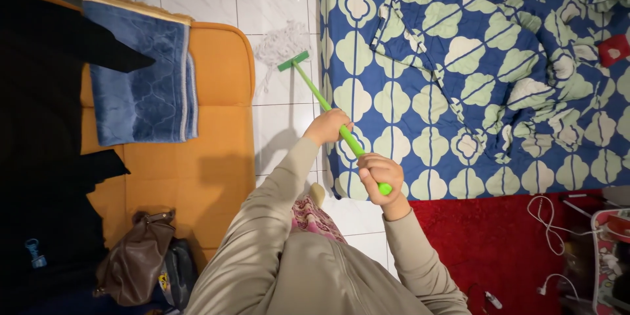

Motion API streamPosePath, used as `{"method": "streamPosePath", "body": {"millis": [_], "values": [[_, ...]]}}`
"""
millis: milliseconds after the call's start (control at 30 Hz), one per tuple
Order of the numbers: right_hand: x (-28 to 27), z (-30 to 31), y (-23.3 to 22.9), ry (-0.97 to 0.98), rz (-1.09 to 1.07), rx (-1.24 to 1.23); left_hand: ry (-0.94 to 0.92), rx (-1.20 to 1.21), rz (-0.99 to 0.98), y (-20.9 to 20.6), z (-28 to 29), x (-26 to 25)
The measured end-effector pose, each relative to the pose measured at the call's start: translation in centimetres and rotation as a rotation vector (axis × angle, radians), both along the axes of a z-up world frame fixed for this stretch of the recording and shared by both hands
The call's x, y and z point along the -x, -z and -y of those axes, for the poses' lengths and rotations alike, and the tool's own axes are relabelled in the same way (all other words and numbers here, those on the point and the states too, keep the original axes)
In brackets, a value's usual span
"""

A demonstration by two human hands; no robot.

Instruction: The person uses a green-handled mop to clean a white tiled floor in a bedroom. They move the mop back and forth across the tiles near a bed and a small white appliance, covering the area systematically.

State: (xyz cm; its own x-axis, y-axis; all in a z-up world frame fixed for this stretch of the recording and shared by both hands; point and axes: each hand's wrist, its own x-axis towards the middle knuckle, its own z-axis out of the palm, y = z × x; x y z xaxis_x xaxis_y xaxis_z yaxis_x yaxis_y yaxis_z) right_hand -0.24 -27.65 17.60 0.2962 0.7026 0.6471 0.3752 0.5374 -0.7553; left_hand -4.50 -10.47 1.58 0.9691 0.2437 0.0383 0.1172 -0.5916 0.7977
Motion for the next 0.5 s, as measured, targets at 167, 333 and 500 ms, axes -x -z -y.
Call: {"method": "streamPosePath", "body": {"millis": [167,333,500], "values": [[0.4,2.3,0.1,0.141,-0.012,-0.003,0.013,0.031,-0.152,-1.1,2.0,-1.2],[1.5,5.6,-0.9,0.226,-0.042,0.032,0.046,0.043,-0.183,-2.8,5.5,-0.2],[2.8,8.0,-2.0,0.211,-0.062,0.0,0.222,0.018,-0.132,-3.0,7.5,1.3]]}}
